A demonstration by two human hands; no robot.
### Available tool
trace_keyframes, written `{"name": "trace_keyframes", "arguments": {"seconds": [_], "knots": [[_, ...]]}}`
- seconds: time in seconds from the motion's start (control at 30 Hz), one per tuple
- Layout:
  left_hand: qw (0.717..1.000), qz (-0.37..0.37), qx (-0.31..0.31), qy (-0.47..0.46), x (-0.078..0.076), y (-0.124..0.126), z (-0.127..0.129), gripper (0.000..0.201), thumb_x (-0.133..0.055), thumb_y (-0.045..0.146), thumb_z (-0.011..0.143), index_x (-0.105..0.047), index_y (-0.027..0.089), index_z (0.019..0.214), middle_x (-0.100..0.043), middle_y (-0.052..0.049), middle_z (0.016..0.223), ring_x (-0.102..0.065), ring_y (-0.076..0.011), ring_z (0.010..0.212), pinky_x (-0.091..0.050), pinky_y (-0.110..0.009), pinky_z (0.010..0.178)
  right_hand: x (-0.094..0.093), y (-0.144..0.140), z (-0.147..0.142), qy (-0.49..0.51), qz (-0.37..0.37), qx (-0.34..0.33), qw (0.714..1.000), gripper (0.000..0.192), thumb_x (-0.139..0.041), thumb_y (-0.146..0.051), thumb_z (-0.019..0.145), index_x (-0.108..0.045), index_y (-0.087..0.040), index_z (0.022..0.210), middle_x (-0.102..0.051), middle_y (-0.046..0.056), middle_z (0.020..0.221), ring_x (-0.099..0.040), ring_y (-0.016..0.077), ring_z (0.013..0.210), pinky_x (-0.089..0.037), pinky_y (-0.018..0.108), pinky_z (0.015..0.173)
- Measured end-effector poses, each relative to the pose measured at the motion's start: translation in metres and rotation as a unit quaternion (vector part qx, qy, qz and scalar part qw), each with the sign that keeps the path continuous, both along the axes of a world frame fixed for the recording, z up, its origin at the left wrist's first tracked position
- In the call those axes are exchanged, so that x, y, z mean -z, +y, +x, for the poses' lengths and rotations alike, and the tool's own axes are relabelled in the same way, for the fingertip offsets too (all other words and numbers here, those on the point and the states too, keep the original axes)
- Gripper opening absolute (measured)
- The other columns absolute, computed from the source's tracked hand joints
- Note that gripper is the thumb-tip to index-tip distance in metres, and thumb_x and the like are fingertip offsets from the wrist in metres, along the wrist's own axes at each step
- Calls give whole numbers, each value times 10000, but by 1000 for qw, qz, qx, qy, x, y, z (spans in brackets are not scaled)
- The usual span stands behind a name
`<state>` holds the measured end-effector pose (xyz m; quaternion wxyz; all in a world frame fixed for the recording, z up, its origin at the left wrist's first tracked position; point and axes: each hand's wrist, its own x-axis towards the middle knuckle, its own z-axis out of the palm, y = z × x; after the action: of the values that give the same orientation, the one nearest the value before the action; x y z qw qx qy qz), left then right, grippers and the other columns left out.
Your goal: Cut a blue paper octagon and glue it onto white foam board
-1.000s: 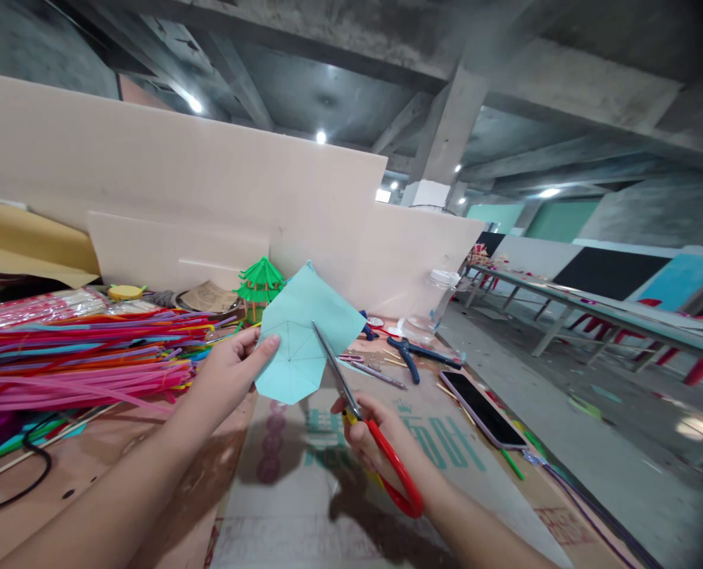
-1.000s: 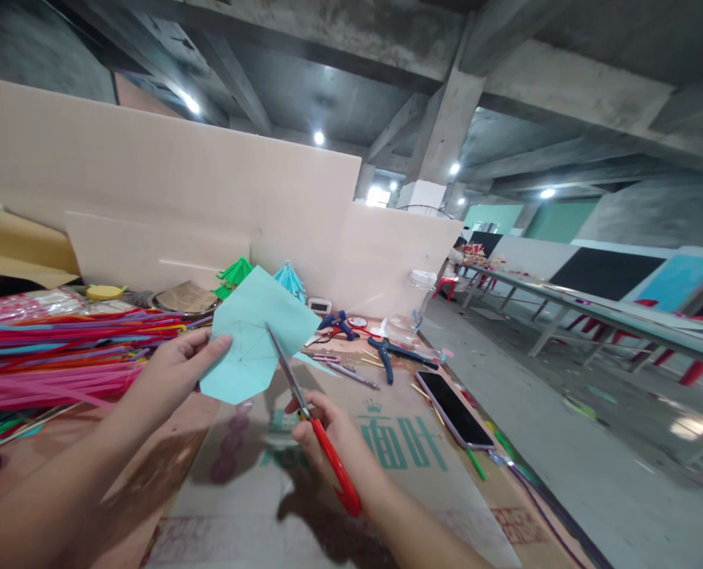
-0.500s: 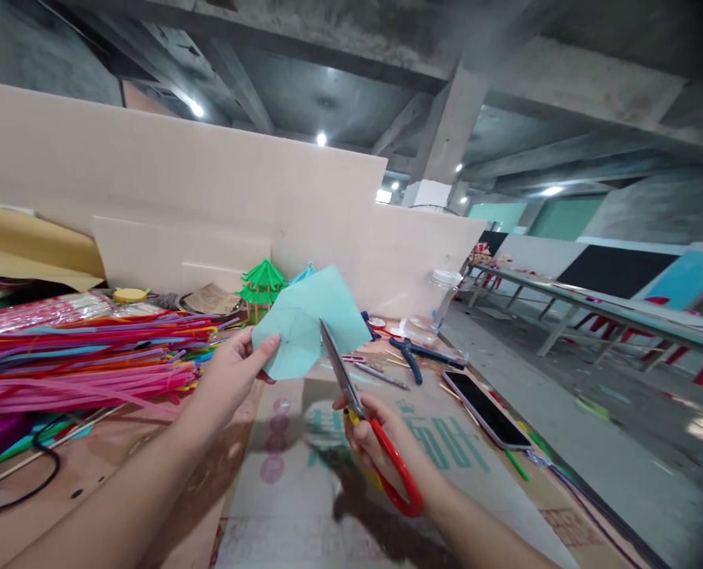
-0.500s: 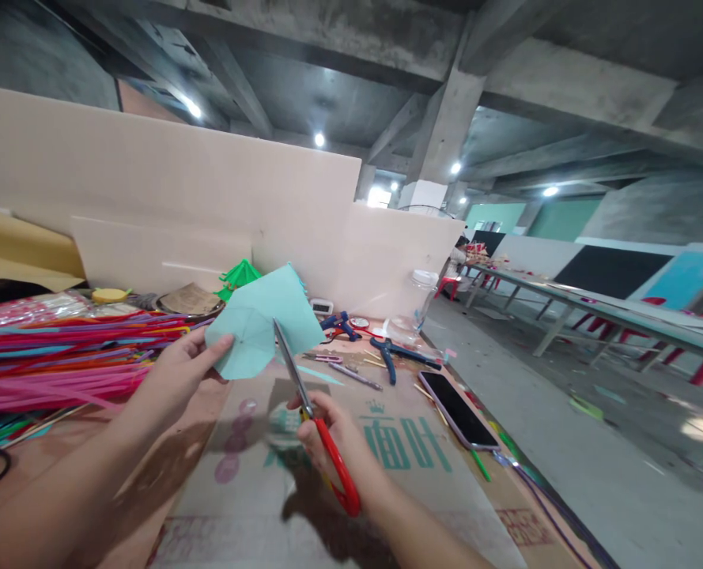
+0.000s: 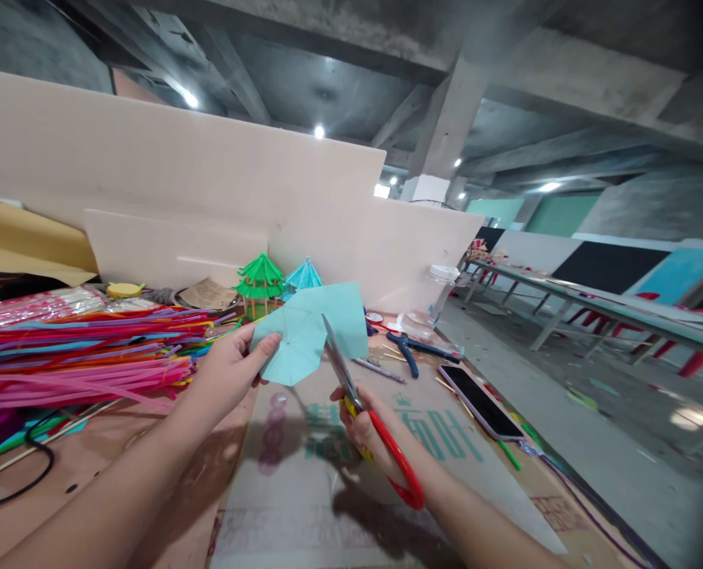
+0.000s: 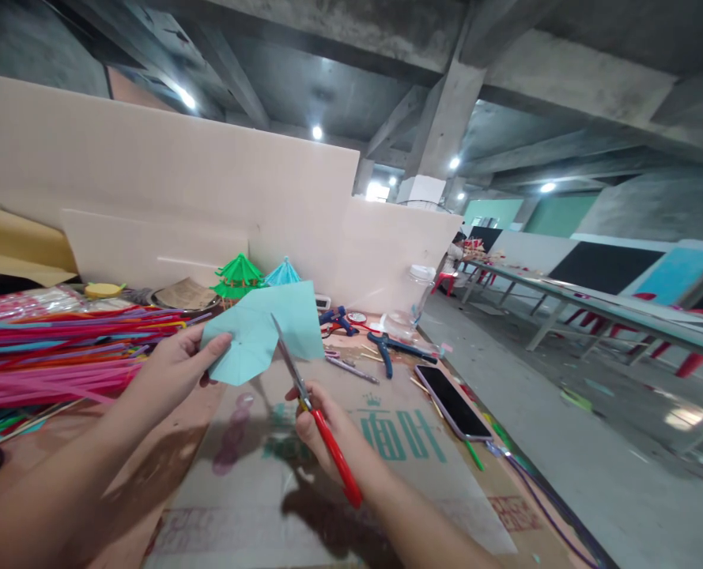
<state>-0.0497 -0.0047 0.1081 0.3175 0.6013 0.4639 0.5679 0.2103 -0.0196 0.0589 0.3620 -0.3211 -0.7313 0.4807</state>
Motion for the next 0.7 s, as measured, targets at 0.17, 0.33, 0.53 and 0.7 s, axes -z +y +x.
{"name": "trace_keyframes", "arguments": {"seconds": [0.17, 0.33, 0.53, 0.7], "knots": [[999, -18, 19, 27, 0, 1, 2, 508, -646, 687, 779, -649, 180, 798, -511, 49, 592, -428, -117, 494, -337, -219, 433, -1, -1, -1, 12, 6, -16, 1000, 644, -472, -772, 885, -508, -206, 1190, -398, -13, 815, -336, 112, 623, -295, 252, 531], [999, -26, 4, 40, -2, -3, 0, 497, -644, 659, 789, -671, 165, 827, -527, 35, 628, -434, -121, 537, -326, -214, 457, -4, -3, -2, 14, 2, -12, 1000, 603, -482, -751, 897, -508, -207, 1157, -403, -12, 812, -332, 112, 621, -282, 253, 522], [999, -29, 2, 31, -6, -6, 4, 488, -657, 658, 748, -676, 174, 811, -524, 38, 615, -437, -126, 537, -344, -215, 456, -4, -3, -4, 22, 0, -12, 1000, 637, -490, -762, 884, -504, -191, 1165, -391, -18, 810, -330, 109, 626, -283, 254, 525], [999, -37, 6, 16, -9, -7, 7, 522, -667, 685, 716, -682, 171, 804, -548, 24, 622, -451, -130, 530, -361, -221, 451, -4, -3, -3, 14, 3, -19, 1000, 652, -477, -756, 896, -504, -179, 1199, -394, -21, 799, -335, 105, 617, -293, 250, 530]]}}
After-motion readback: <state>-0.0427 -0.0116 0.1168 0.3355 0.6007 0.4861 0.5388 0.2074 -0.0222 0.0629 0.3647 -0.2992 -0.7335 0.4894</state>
